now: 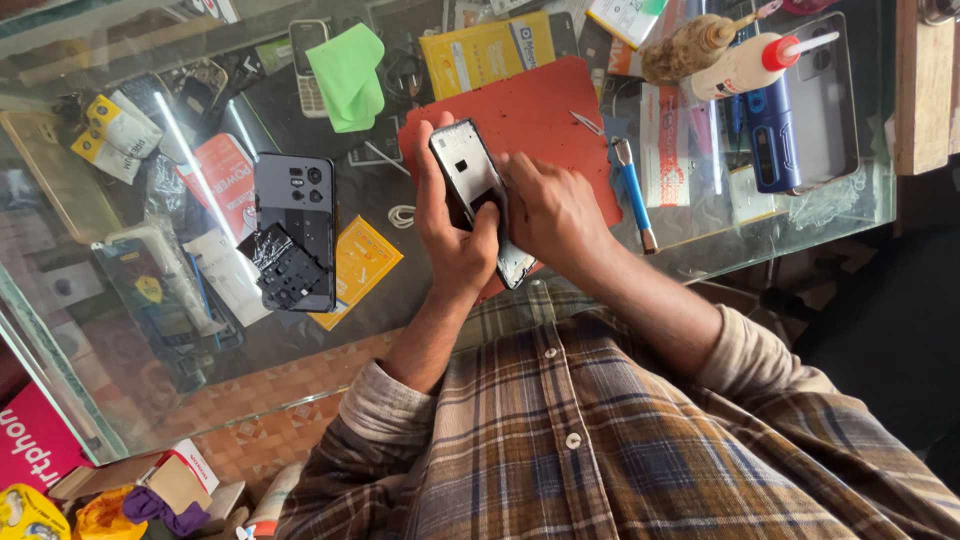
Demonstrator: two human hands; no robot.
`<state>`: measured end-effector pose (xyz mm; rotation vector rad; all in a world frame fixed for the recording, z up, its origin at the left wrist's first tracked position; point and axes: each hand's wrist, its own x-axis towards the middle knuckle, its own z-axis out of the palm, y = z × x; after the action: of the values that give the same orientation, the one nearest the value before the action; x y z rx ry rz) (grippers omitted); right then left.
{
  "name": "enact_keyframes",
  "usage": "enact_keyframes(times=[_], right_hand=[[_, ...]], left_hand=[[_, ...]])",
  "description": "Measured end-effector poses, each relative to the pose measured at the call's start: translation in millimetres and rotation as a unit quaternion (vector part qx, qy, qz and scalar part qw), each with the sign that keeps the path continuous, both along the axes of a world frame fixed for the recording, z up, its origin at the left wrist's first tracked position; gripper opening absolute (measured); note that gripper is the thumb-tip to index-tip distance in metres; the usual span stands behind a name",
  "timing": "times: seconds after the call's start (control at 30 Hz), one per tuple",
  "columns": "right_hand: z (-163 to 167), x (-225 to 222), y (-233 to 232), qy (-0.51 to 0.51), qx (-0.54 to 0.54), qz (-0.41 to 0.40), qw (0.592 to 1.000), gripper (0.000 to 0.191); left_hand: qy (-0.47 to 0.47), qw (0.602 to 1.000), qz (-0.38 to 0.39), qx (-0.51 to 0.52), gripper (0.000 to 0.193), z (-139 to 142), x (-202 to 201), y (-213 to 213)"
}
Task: The person holds a disassembled phone frame over a red mat and scrapes old adhesive and debris from its edges with a small hand tool. They apply liquid from a bottle onto the frame, continue scraping and picking at the edges, and use tweezers to remove small pieces from the phone.
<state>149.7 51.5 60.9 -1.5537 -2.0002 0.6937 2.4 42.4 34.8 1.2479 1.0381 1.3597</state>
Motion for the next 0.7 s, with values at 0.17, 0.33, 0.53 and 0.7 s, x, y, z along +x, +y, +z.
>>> enact_keyframes(times=[0.17,0.33,0.53,0.7], right_hand=[[-1.6,-2.0,5.4,0.011,0.023,-0.005,1.000,0.010],[-3.9,-1.7,9.1,0.026,0.001,-0.007,1.000,0.005],[-6.9,-3.7,18.0,0.026,0.039,-0.010,0.999,0.013],[-5.7,-0.7,19.8,0.057,0.021,0.001,0.998,0.007]], left_hand=[[0.024,1.000,0.008,0.002,0.090,1.5,-0.3,1.0],[0.027,1.000,0.007,0.008,0.091,0.9,0.2,1.1],[0.009,1.000,0.005,-0.009,0.090,0.7,-0.6,0.2],[0.045,0.999,0.014,0.023,0.091,0.2,-0.4,1.1]])
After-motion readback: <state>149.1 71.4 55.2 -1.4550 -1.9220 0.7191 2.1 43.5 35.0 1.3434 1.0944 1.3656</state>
